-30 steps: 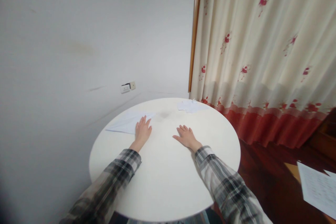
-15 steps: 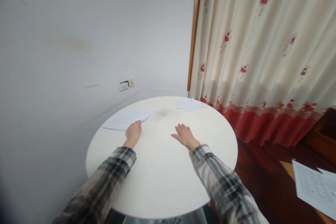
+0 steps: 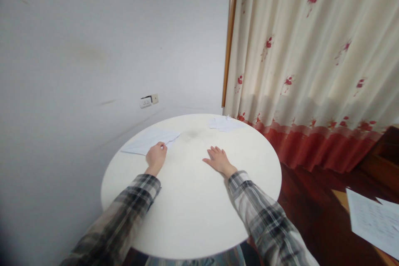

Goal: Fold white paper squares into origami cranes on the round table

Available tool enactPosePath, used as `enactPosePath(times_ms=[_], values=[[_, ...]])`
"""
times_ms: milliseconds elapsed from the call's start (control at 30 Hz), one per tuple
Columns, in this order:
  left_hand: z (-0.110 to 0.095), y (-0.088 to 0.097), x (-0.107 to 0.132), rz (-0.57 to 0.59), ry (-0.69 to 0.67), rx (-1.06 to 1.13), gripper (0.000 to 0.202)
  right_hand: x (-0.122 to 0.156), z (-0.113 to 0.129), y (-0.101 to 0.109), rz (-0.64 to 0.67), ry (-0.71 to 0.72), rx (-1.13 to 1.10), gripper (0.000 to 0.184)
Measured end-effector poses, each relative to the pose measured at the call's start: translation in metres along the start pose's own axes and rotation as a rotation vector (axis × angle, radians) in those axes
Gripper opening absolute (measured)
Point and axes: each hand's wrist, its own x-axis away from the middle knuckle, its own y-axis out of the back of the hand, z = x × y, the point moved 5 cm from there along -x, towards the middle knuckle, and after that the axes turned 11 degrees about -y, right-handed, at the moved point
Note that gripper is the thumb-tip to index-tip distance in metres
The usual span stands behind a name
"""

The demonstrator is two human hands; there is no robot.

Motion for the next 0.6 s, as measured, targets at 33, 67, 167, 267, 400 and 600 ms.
enactPosePath(times_ms=[33, 67, 167, 267, 400, 600], values=[[0.001, 0.000, 0.000, -0.008, 0.015, 0.014, 0.028, 0.000, 0.000, 0.000, -0.003, 0.001, -0.001, 0.064], [0.002, 0.001, 0.000, -0.018, 0.028, 0.026, 0.027, 0.000, 0.000, 0.000, -0.006, 0.002, -0.001, 0.064], [0.006, 0.001, 0.000, -0.037, 0.073, 0.063, 0.024, 0.000, -0.001, 0.000, -0.003, 0.000, 0.001, 0.063], [0.011, 0.001, 0.000, -0.039, 0.138, 0.108, 0.022, 0.000, -0.001, 0.000, 0.000, -0.007, 0.001, 0.063], [0.012, 0.002, 0.000, -0.114, 0.135, 0.148, 0.020, 0.000, -0.001, 0.001, 0.001, -0.011, -0.003, 0.062], [0.009, 0.009, 0.001, -0.319, 0.079, 0.167, 0.021, 0.000, 0.000, 0.000, 0.011, -0.011, 0.008, 0.062]])
